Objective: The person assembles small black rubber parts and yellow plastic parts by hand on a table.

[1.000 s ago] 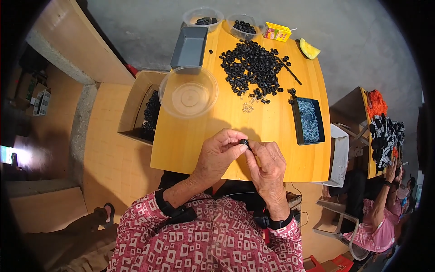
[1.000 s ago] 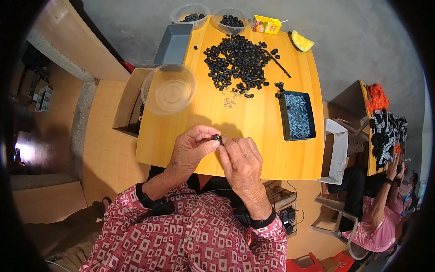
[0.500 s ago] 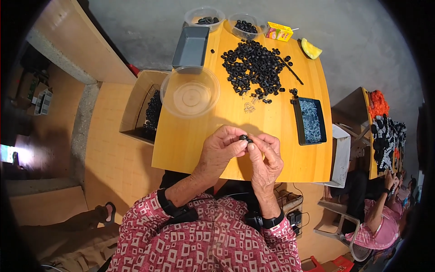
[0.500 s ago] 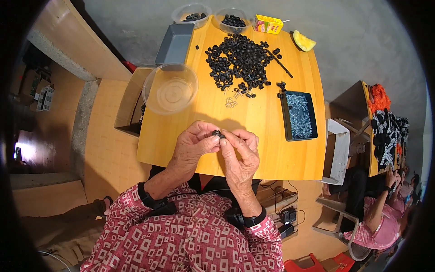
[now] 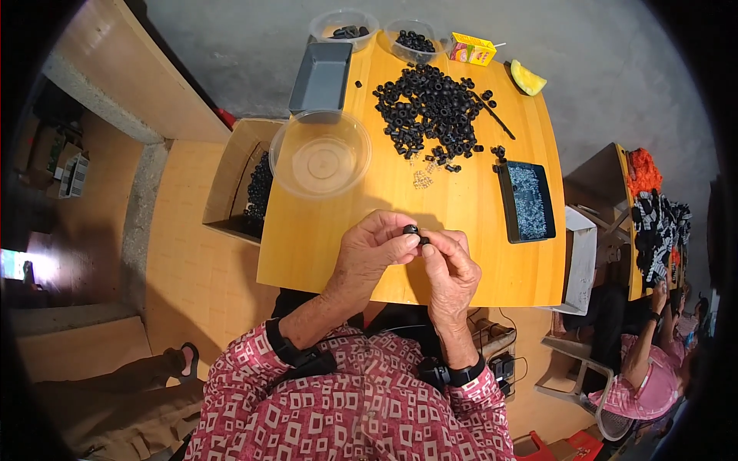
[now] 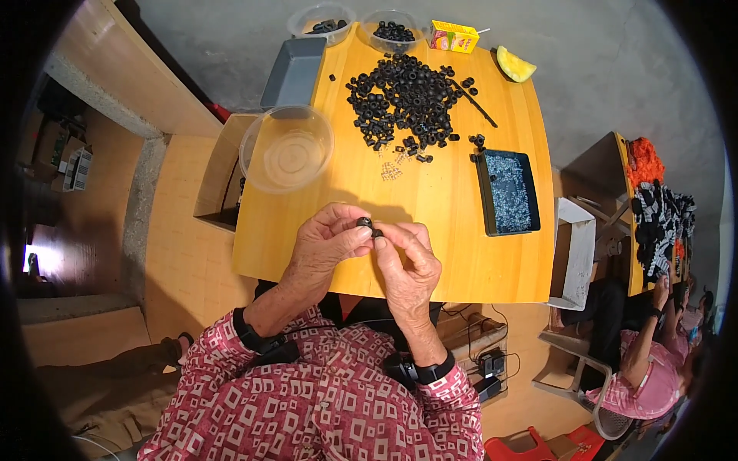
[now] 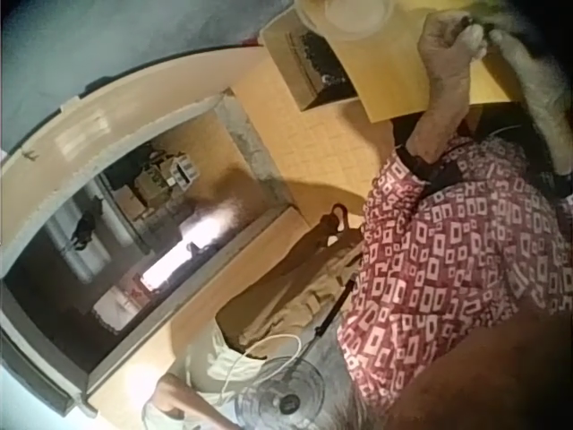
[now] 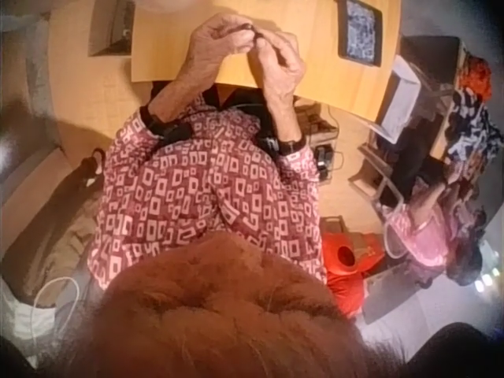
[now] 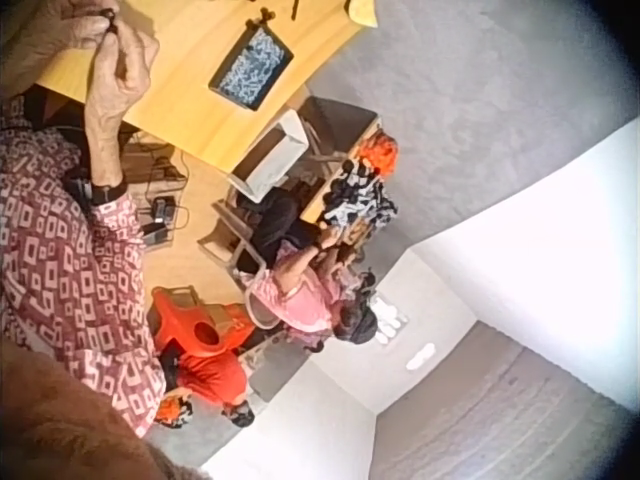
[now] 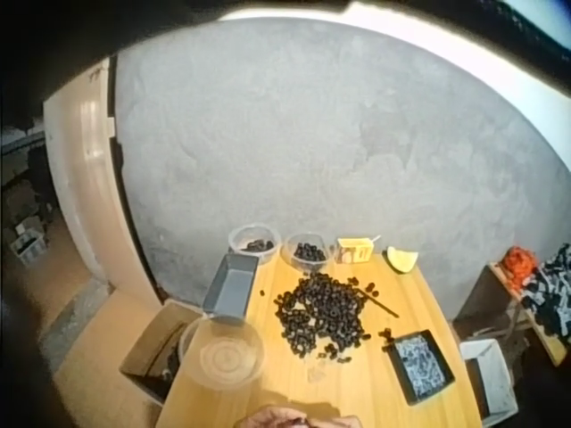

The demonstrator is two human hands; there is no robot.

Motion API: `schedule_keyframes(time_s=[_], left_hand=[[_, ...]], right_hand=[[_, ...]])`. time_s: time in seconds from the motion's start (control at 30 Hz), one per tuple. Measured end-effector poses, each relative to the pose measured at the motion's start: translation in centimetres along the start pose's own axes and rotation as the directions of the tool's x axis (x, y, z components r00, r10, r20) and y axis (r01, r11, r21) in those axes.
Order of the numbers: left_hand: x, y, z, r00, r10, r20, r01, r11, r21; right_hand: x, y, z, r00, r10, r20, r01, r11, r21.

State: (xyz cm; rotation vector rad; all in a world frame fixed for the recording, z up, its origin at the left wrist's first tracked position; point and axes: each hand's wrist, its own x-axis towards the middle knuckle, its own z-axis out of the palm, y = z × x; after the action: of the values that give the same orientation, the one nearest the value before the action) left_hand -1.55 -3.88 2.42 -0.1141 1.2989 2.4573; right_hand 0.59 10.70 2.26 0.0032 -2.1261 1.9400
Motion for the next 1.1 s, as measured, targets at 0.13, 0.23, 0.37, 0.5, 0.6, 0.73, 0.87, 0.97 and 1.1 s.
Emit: schedule_keyframes(time_s=[0.13,0.23,0.37,0.5,0.6,0.73,0.87,0.97,1.1], left_hand=[[0.1,-0.4,-0.3,1.000,0.026,0.000,-0.026,0.999,-0.019],[0.0,-0.3,-0.4,1.000,0.020,0.003,-0.020,1.000,-0.014],[0.0,-0.4,-0.3,1.000,0.002,0.012,-0.002,1.000,-0.009],[0.0,-0.5,-0.3,1.000,-0.006,0.007,0.006,1.000,-0.023],[0.2,-0.7,-0.7,1.000,-0.018,0.021,0.019,1.000,-0.021],[0.1,-0.1,-0.4,0.998,-0.051,0.048,0.052,0.999,-0.010],[0.2,-0.5,-0.5,0.998,-0.029,0.064,0.029,1.000,-0.010],[0.2,-0.7,-0.8,0.997,-0.003,0.073,0.000,0.999,0.037],[0.0,-0.1,-0.8,0.995,-0.028,0.097,0.021,0.997,0.072]], right_hand=[[0.1,-0.3,0.0,0.992,-0.120,0.031,0.123,0.982,-0.144],[0.6,-1.1,-0.7,0.960,-0.264,0.097,0.281,0.899,-0.336],[1.3,-1.1,-1.4,0.895,-0.403,0.191,0.445,0.776,-0.447],[1.0,-0.9,-1.5,0.899,-0.395,0.190,0.438,0.786,-0.437],[1.1,-1.3,-1.5,0.891,-0.406,0.205,0.453,0.760,-0.465],[1.6,-1.7,-2.1,0.848,-0.449,0.283,0.530,0.697,-0.483],[1.7,-1.6,-1.9,0.859,-0.438,0.266,0.512,0.714,-0.477],[1.6,-1.7,-1.8,0.863,-0.429,0.268,0.506,0.723,-0.471],[1.8,-2.5,-2.2,0.855,-0.414,0.312,0.518,0.717,-0.466]])
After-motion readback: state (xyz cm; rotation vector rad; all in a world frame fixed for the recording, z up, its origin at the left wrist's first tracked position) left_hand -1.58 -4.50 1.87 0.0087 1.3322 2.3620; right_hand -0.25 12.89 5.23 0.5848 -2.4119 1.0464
